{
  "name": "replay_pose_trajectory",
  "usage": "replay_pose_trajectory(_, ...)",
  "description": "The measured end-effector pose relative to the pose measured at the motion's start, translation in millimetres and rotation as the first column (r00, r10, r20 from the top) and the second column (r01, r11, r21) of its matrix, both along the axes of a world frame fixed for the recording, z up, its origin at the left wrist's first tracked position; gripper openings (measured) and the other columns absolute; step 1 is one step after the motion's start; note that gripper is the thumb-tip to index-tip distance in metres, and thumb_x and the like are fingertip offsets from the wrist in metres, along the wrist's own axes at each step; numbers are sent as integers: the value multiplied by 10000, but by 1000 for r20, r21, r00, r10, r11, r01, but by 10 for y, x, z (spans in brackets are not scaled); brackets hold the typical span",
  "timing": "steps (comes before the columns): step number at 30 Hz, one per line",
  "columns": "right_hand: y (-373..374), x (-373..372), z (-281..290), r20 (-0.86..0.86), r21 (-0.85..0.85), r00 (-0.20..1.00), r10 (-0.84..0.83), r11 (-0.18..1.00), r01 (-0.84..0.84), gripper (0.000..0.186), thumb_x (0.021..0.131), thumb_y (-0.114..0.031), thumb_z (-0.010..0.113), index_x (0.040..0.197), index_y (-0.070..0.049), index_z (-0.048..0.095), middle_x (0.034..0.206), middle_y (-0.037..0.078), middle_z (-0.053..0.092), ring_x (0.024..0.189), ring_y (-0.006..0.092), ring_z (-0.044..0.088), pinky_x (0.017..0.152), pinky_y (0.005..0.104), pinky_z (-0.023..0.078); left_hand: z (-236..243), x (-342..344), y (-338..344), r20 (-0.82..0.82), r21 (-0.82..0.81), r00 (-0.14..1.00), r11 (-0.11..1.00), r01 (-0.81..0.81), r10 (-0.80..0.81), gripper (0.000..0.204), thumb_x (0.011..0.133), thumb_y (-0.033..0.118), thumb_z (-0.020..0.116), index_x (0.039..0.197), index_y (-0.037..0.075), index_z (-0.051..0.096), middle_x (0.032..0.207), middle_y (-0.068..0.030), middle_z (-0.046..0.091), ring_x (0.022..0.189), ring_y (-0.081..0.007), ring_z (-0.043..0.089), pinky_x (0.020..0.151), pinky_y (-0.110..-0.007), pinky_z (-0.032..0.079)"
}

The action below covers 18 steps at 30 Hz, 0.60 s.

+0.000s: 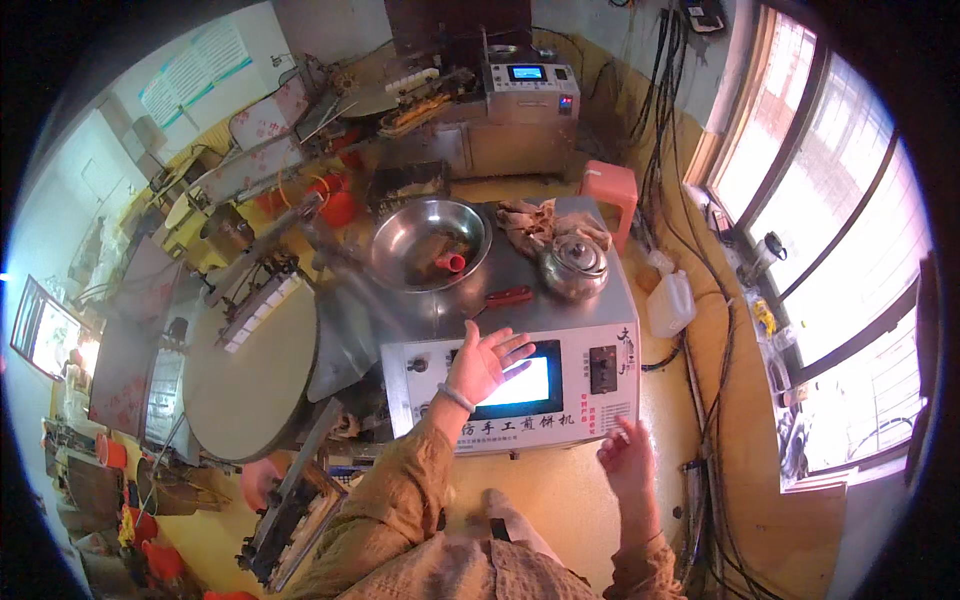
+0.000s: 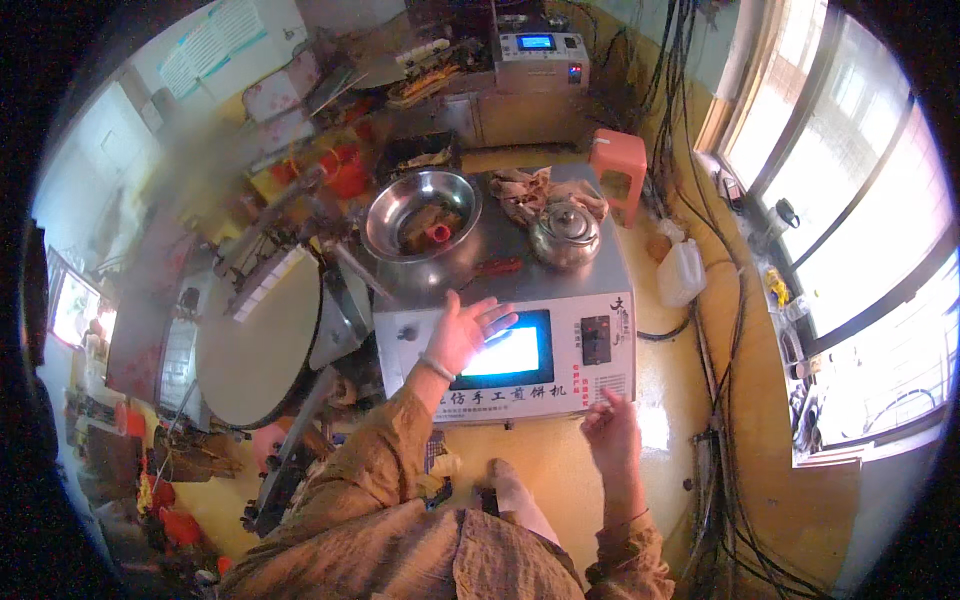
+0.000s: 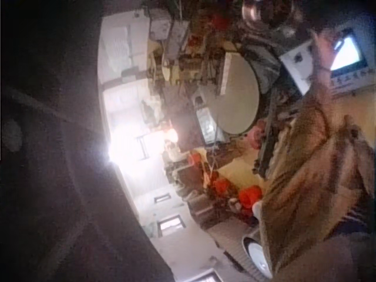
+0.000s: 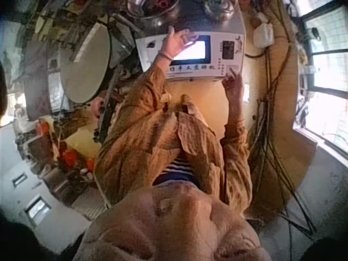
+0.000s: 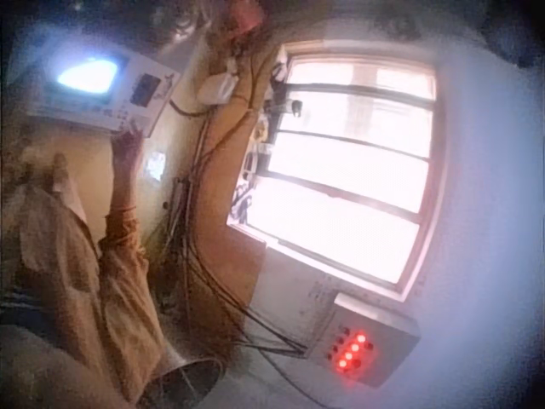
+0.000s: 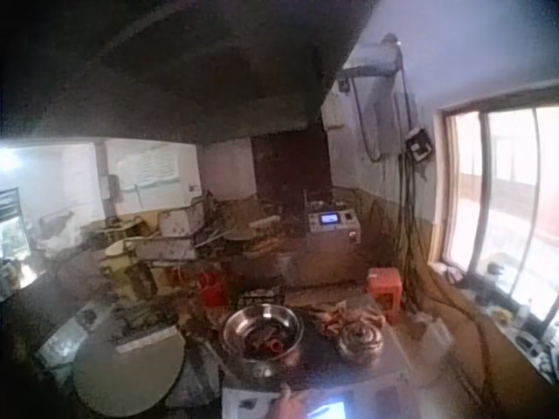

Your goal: The person stirs a yellow batter in a metal bowl, then uses a ladle to pour batter onto a rotating heated drum to form thin circular sheets. They lift the cooked sheets and stack them on a nearby table.

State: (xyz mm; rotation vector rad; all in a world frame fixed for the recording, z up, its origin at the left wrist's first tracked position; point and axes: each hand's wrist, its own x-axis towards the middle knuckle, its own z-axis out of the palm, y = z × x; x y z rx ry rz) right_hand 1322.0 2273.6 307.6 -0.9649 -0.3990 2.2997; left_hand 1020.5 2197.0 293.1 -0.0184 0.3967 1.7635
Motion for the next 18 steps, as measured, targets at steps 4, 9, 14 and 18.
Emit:
replay_pose_trajectory(4,471,-215,430,0,316,993,120,942,-113,425,911,-385,471,1213,-88,500,867,47,557,766,143,522,707,283,429,299,186,-356,-1,190,999,981,-38,39,651,877,624,234,1277,150,429,1320,-189,409,1248,-399,342,1026,-544,276)
replay_pose_trajectory(9,1422,-1378,1163,539,717,823,181,414,-560,470,889,-343,509,1305,-134,447,1005,52,560,856,129,529,741,267,428,491,298,-528,-25,252,999,967,-39,47,639,864,634,285,1328,209,391,1362,-132,372,1274,-388,307,1049,-525,252)
replay_pose_trajectory(14,2375,-3239,1262,759,469,641,-112,-589,-658,432,796,-251,628,1202,-127,549,1119,176,573,953,214,577,793,351,466,518,379,-479,-16,171,998,984,-59,62,719,852,659,241,1403,197,262,1427,-128,296,1295,-378,288,1047,-534,246)
replay_pose_trajectory(18,2910,-3982,636,813,-48,379,-442,-699,-714,420,773,-336,591,1188,-279,557,1309,243,376,1212,408,351,931,470,377,486,499,-425,-85,56,986,988,-141,146,760,826,698,224,1414,217,230,1430,-145,279,1270,-367,333,1037,-533,247)
